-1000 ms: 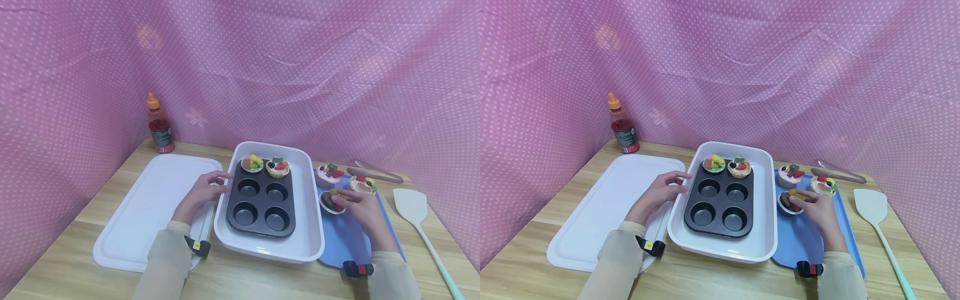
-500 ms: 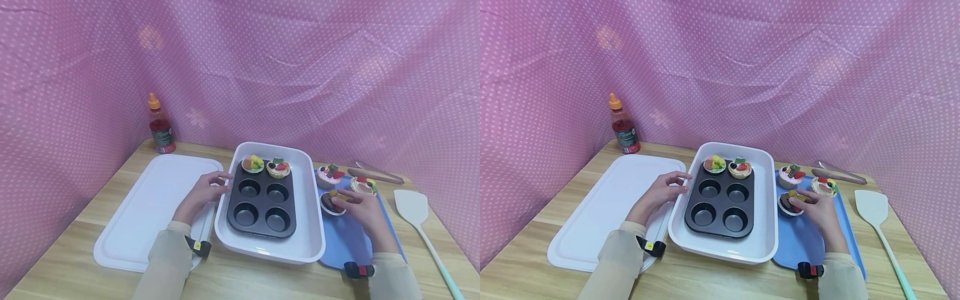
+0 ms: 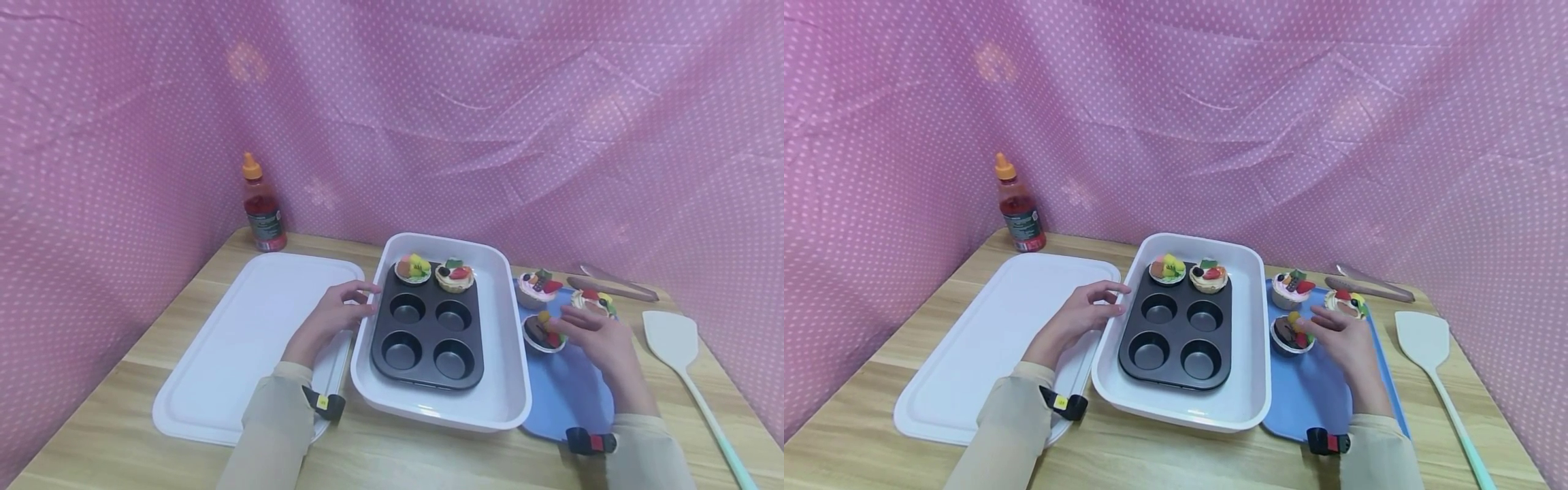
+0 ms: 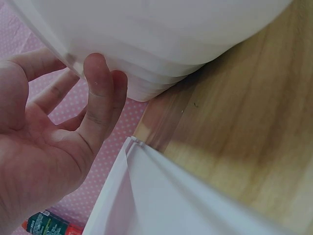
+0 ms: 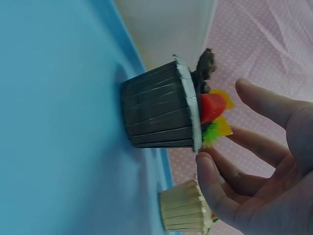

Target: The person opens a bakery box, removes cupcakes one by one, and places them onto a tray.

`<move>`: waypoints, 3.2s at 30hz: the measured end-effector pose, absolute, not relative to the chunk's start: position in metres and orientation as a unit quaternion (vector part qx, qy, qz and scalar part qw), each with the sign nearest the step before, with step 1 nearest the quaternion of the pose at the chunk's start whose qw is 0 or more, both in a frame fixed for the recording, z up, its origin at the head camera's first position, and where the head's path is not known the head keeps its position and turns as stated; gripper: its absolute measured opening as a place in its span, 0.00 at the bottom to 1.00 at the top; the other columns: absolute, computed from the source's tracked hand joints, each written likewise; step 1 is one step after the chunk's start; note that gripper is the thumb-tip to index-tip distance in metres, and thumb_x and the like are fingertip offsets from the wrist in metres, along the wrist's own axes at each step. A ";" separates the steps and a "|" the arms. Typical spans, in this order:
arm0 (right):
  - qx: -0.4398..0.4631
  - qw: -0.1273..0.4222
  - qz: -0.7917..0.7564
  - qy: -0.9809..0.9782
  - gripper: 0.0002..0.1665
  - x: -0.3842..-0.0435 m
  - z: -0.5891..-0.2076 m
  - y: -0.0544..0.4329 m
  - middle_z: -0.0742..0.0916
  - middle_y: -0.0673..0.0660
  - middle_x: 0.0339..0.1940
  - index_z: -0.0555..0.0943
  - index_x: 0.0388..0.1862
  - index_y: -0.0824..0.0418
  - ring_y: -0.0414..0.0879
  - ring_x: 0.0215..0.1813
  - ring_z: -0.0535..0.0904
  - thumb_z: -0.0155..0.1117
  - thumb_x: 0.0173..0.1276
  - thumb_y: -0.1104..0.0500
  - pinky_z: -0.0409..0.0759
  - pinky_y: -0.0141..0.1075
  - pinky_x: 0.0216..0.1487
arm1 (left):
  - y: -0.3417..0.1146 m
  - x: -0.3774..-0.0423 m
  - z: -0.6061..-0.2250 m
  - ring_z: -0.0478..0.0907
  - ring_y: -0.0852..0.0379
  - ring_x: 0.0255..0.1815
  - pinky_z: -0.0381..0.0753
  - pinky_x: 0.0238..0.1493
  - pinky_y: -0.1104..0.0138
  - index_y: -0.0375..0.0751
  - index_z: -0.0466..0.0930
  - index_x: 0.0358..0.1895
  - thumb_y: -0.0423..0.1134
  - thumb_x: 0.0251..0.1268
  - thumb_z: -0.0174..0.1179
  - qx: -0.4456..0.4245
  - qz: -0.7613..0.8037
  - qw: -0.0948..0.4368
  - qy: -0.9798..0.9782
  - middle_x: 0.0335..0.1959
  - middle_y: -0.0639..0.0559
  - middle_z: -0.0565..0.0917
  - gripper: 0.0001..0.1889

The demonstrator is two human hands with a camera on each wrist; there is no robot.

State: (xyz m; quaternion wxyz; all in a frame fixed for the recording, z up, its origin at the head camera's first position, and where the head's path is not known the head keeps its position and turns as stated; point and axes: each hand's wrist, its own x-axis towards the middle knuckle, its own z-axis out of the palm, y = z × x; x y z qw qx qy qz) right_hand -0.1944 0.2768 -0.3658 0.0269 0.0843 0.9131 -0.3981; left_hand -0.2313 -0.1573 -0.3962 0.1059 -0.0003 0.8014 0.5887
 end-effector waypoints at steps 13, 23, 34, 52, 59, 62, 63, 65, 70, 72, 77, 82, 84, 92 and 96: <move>0.100 -0.030 -0.428 0.898 0.45 -0.183 -0.336 0.265 0.77 0.67 0.70 0.69 0.75 0.60 0.68 0.73 0.69 0.63 0.69 0.35 0.69 0.67 0.66 | -0.159 -0.232 -0.396 0.79 0.48 0.50 0.85 0.45 0.62 0.53 0.81 0.61 0.37 0.66 0.65 -0.003 0.589 0.105 0.801 0.56 0.42 0.79 0.20; 0.039 -0.057 -0.431 0.900 0.42 -0.172 -0.309 0.251 0.79 0.68 0.67 0.70 0.74 0.59 0.66 0.72 0.71 0.65 0.69 0.38 0.71 0.65 0.66 | -0.159 -0.234 -0.401 0.81 0.49 0.48 0.85 0.44 0.62 0.51 0.81 0.61 0.37 0.65 0.65 0.001 0.599 0.104 0.794 0.55 0.41 0.79 0.20; 0.019 -0.030 -0.443 0.896 0.46 -0.187 -0.277 0.211 0.78 0.66 0.70 0.67 0.76 0.59 0.65 0.73 0.71 0.64 0.68 0.35 0.69 0.65 0.68 | -0.157 -0.234 -0.399 0.80 0.49 0.48 0.85 0.43 0.64 0.51 0.81 0.61 0.36 0.65 0.65 0.001 0.606 0.107 0.788 0.55 0.41 0.79 0.20; 0.048 -0.021 -0.501 0.864 0.43 -0.243 -0.300 0.148 0.77 0.59 0.72 0.69 0.76 0.52 0.58 0.75 0.69 0.68 0.66 0.39 0.68 0.57 0.74 | -0.159 -0.231 -0.400 0.81 0.50 0.47 0.84 0.42 0.64 0.51 0.81 0.61 0.36 0.65 0.65 0.002 0.612 0.101 0.784 0.52 0.42 0.80 0.20; 0.011 -0.001 -0.496 0.868 0.45 -0.262 -0.319 0.139 0.72 0.62 0.76 0.66 0.78 0.54 0.60 0.78 0.64 0.68 0.67 0.40 0.65 0.61 0.74 | -0.158 -0.231 -0.400 0.81 0.50 0.47 0.84 0.42 0.64 0.51 0.81 0.60 0.36 0.64 0.65 0.004 0.613 0.101 0.784 0.52 0.42 0.80 0.21; -0.001 0.010 -0.494 0.869 0.46 -0.269 -0.328 0.136 0.69 0.63 0.78 0.65 0.78 0.56 0.61 0.79 0.61 0.68 0.67 0.41 0.64 0.61 0.74 | -0.158 -0.231 -0.401 0.81 0.50 0.45 0.84 0.41 0.63 0.49 0.81 0.60 0.35 0.64 0.65 0.009 0.616 0.099 0.782 0.52 0.41 0.80 0.21; -0.001 0.013 -0.495 0.869 0.46 -0.271 -0.332 0.135 0.69 0.64 0.78 0.65 0.78 0.56 0.61 0.79 0.61 0.68 0.67 0.42 0.64 0.61 0.74 | -0.158 -0.231 -0.401 0.81 0.50 0.45 0.84 0.42 0.63 0.49 0.81 0.60 0.35 0.64 0.65 0.011 0.615 0.098 0.782 0.52 0.41 0.80 0.21; -0.003 0.013 -0.494 0.869 0.46 -0.276 -0.338 0.133 0.69 0.65 0.77 0.65 0.78 0.57 0.62 0.78 0.62 0.69 0.67 0.43 0.66 0.59 0.74 | -0.159 -0.231 -0.402 0.81 0.51 0.44 0.84 0.41 0.63 0.48 0.81 0.60 0.34 0.64 0.65 0.016 0.616 0.096 0.782 0.51 0.40 0.80 0.21; 0.005 0.010 -0.486 0.874 0.47 -0.284 -0.350 0.128 0.69 0.67 0.77 0.64 0.78 0.59 0.63 0.78 0.62 0.70 0.66 0.43 0.67 0.56 0.75 | -0.159 -0.232 -0.401 0.80 0.50 0.45 0.85 0.42 0.63 0.48 0.81 0.60 0.34 0.64 0.65 0.021 0.614 0.095 0.783 0.51 0.40 0.80 0.20; 0.006 0.005 -0.476 0.879 0.47 -0.286 -0.354 0.126 0.70 0.66 0.77 0.65 0.78 0.60 0.63 0.78 0.63 0.70 0.66 0.43 0.66 0.55 0.75 | -0.159 -0.232 -0.401 0.80 0.50 0.45 0.85 0.42 0.62 0.48 0.81 0.60 0.35 0.64 0.65 0.021 0.614 0.096 0.783 0.51 0.40 0.80 0.20; -0.007 -0.015 -0.451 0.893 0.47 -0.289 -0.360 0.122 0.73 0.66 0.74 0.67 0.76 0.62 0.63 0.76 0.68 0.71 0.65 0.43 0.69 0.54 0.73 | -0.160 -0.233 -0.402 0.80 0.50 0.46 0.85 0.43 0.62 0.49 0.82 0.60 0.35 0.64 0.65 0.013 0.610 0.097 0.786 0.51 0.41 0.80 0.20; 0.011 0.002 -0.443 0.896 0.49 -0.288 -0.365 0.121 0.73 0.68 0.74 0.64 0.78 0.59 0.62 0.73 0.71 0.70 0.65 0.40 0.71 0.55 0.72 | -0.160 -0.234 -0.402 0.80 0.50 0.46 0.83 0.43 0.63 0.50 0.81 0.60 0.36 0.64 0.65 0.011 0.612 0.097 0.785 0.51 0.42 0.80 0.20; 0.019 0.010 -0.449 0.893 0.50 -0.288 -0.366 0.120 0.71 0.68 0.75 0.62 0.79 0.58 0.62 0.74 0.70 0.70 0.65 0.39 0.70 0.55 0.73 | -0.160 -0.234 -0.401 0.80 0.51 0.45 0.83 0.42 0.64 0.50 0.82 0.60 0.35 0.64 0.65 0.011 0.614 0.098 0.783 0.50 0.42 0.80 0.20; 0.038 0.030 -0.470 0.881 0.50 -0.289 -0.370 0.122 0.69 0.68 0.76 0.61 0.80 0.58 0.64 0.77 0.65 0.70 0.66 0.43 0.66 0.58 0.74 | -0.158 -0.232 -0.399 0.80 0.50 0.44 0.84 0.41 0.63 0.52 0.82 0.59 0.35 0.64 0.65 0.006 0.615 0.102 0.782 0.50 0.42 0.80 0.20; 0.038 0.041 -0.474 0.879 0.49 -0.289 -0.371 0.123 0.68 0.68 0.77 0.60 0.80 0.59 0.65 0.78 0.63 0.71 0.67 0.45 0.64 0.59 0.75 | -0.157 -0.231 -0.397 0.80 0.50 0.46 0.84 0.42 0.63 0.53 0.82 0.59 0.36 0.64 0.65 0.004 0.612 0.103 0.784 0.50 0.43 0.80 0.20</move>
